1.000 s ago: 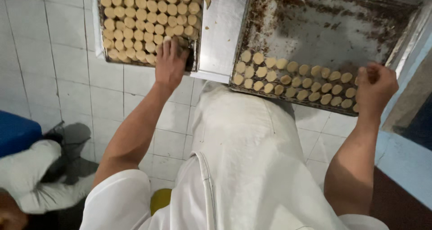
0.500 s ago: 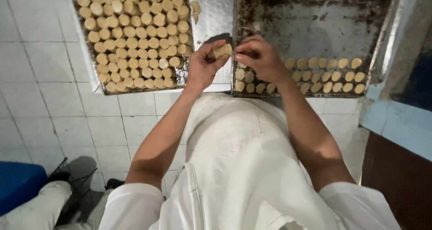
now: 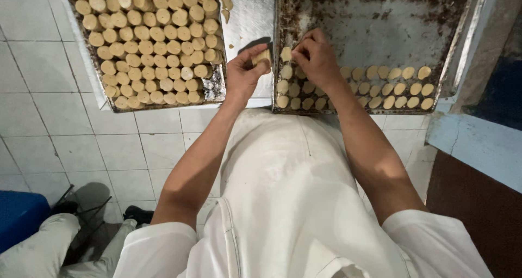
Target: The person takes small pieces of dough from a tray and arranges them in rows onto a flat baking sheet by hand.
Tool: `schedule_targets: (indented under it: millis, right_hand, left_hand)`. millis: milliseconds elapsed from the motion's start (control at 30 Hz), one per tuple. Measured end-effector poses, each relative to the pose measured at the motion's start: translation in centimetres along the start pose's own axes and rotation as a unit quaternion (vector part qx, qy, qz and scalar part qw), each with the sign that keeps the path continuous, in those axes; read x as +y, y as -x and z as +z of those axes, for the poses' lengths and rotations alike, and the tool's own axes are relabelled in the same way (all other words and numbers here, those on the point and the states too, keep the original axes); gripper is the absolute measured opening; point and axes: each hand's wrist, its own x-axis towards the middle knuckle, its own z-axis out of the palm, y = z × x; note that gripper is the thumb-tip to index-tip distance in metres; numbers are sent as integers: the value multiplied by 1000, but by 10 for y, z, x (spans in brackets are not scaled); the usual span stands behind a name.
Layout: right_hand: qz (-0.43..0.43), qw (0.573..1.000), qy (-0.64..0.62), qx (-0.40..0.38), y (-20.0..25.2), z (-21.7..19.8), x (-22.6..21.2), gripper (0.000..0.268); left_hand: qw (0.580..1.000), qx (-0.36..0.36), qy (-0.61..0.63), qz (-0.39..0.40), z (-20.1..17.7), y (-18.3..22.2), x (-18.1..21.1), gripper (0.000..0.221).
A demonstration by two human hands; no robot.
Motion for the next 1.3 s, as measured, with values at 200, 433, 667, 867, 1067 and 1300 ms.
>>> schedule_targets:
  millis: [200, 433, 667, 867, 1067, 1300]
  right_hand:
    - [-39, 985, -158, -49, 7, -1, 8, 17]
    - [35, 999, -29, 12, 13, -21, 25, 23]
    - [-6, 989, -147, -26, 26, -17, 38, 14]
    - [52, 997, -2, 59, 32, -38, 54, 28]
    - [17, 986, -166, 15, 34, -45, 44, 19]
    - [-27, 987, -155, 30, 42, -50, 56, 10]
  left_hand:
    - [998, -49, -45, -18, 15, -5, -11, 36]
    - [997, -37, -53, -52, 31, -6, -7, 39]
    - [995, -67, -53, -43, 50, -7, -11, 35]
    - [993, -56, -97, -34, 60, -10, -13, 34]
    - [991, -89, -94, -40, 78, -13, -16, 32]
    - [989, -82, -109, -61, 92, -16, -22, 29]
